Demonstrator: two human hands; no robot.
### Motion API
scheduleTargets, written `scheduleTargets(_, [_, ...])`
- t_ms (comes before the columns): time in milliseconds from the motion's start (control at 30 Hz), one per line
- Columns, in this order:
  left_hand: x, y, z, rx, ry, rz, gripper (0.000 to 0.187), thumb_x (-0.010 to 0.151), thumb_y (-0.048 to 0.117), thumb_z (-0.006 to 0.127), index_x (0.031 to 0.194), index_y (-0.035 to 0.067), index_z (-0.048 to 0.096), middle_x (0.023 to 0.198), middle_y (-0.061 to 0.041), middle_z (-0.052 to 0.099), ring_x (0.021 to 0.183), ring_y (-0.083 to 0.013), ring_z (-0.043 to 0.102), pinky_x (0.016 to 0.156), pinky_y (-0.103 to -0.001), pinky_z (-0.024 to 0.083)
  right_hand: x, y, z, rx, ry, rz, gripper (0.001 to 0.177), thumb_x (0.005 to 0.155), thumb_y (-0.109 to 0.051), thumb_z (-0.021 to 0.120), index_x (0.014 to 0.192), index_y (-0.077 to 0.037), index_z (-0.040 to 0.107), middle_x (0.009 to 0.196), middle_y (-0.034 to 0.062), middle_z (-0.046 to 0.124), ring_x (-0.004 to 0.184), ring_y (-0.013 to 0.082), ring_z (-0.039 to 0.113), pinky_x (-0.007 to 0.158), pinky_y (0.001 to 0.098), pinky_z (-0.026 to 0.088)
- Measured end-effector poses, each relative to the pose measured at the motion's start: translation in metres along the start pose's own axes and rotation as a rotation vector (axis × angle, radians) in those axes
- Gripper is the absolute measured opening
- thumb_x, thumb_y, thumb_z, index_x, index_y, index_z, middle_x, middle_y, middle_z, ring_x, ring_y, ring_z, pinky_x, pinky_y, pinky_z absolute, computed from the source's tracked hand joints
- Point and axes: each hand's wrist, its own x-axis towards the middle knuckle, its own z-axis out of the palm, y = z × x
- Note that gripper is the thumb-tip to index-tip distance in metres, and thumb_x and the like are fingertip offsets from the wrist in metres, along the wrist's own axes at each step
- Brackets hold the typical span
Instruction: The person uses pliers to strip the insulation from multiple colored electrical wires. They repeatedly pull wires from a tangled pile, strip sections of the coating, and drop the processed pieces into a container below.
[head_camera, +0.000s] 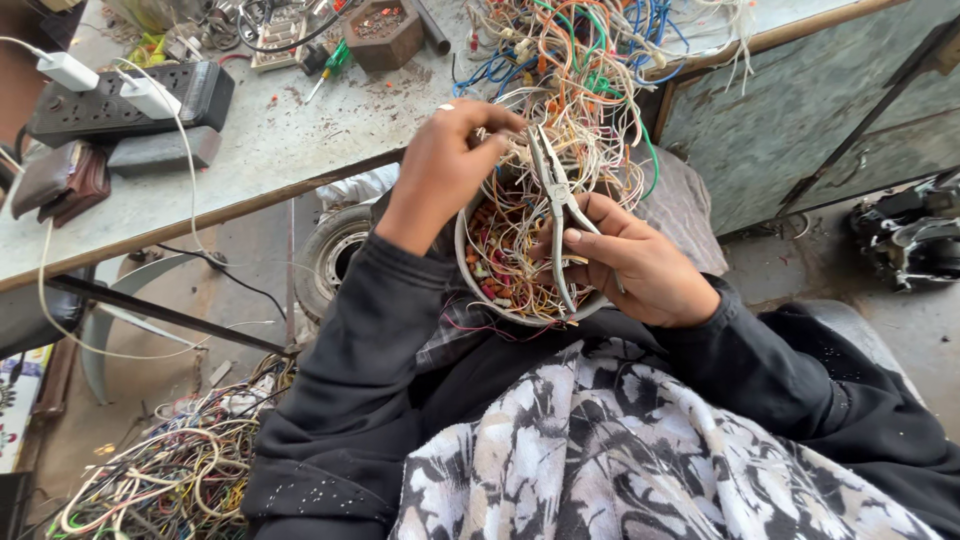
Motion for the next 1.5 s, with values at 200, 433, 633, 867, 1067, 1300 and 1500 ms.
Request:
scheduleTargets(200, [-0.029,0.011,-0.021,-0.186,0.148,-0.045,0.014,0.095,0.012,0.079,0.106,0.004,0.077,0.094,-0.002,0.076,0.083,-0.007,0.068,0.076,-0.023,0.055,0.0,0.006,0.002,-0.078,-0.013,0.045,0.028,0.106,-0.01,0.051,0.134,-0.006,0.05,0.111,0.0116,0.069,0.095,0.0222,0.07,0.077,0.0371,0.059])
scheduleTargets(433, [-0.055,0.03,-0.025,-0.304,0.219,-0.065,0.013,0.095,0.008,0.081,0.106,0.004,0.077,0.099,-0.003,0.077,0.088,-0.0061,0.072,0.08,-0.021,0.059,-0.003,0.013,0.009,-0.304,-0.095,0.038,0.034,0.106,-0.009,0.051,0.14,-0.002,0.048,0.11,0.011,0.068,0.103,0.0186,0.069,0.089,0.033,0.057])
scheduleTargets(633, [-0.076,0.043,-0.016,-0.257,0.178,-0.06,0.014,0.092,0.007,0.083,0.105,0.004,0.078,0.094,-0.001,0.073,0.083,-0.0058,0.069,0.074,-0.02,0.056,-0.003,0.02,0.014,-0.465,-0.074,0.058,0.039,0.104,-0.009,0.053,0.141,-0.001,0.049,0.122,0.0059,0.065,0.113,0.0124,0.064,0.096,0.0301,0.055])
scheduleTargets(867, [-0.102,0.038,-0.006,-0.363,0.15,-0.141,0.018,0.089,0.002,0.081,0.107,0.003,0.077,0.094,0.0,0.068,0.084,-0.0044,0.067,0.073,-0.019,0.055,-0.003,0.027,0.018,-0.592,-0.041,-0.044,0.047,0.104,-0.009,0.051,0.149,-0.001,0.04,0.132,0.0083,0.064,0.118,0.0126,0.063,0.1,0.0297,0.053])
scheduleTargets(1067, [-0.11,0.024,0.011,-0.694,0.135,-0.233,0.015,0.095,0.001,0.076,0.11,0.002,0.072,0.102,0.0,0.074,0.091,-0.004,0.07,0.081,-0.02,0.059,-0.004,0.025,0.025,-0.979,0.006,-0.177,0.051,0.102,-0.006,0.056,0.152,-0.001,0.044,0.13,0.0091,0.067,0.116,0.0126,0.062,0.097,0.0282,0.052])
scheduleTargets(1300, [-0.115,0.025,0.025,-0.747,0.11,-0.314,0.015,0.093,-0.001,0.076,0.108,0.0,0.072,0.102,-0.003,0.073,0.086,-0.0067,0.07,0.072,-0.021,0.058,-0.001,0.03,0.02,-0.81,-0.044,-0.156,0.055,0.103,-0.005,0.055,0.155,0.001,0.037,0.14,0.0109,0.06,0.129,0.0139,0.056,0.107,0.0299,0.047])
scheduleTargets(1500, [-0.114,0.023,0.021,-0.827,0.117,-0.289,0.013,0.094,-0.002,0.074,0.106,0.001,0.071,0.103,-0.002,0.071,0.092,-0.0114,0.074,0.078,-0.025,0.065,0.004,0.039,0.015,-0.449,-0.097,-0.055,0.058,0.107,-0.008,0.048,0.161,-0.002,0.026,0.15,0.0095,0.049,0.134,0.0151,0.052,0.108,0.0352,0.05])
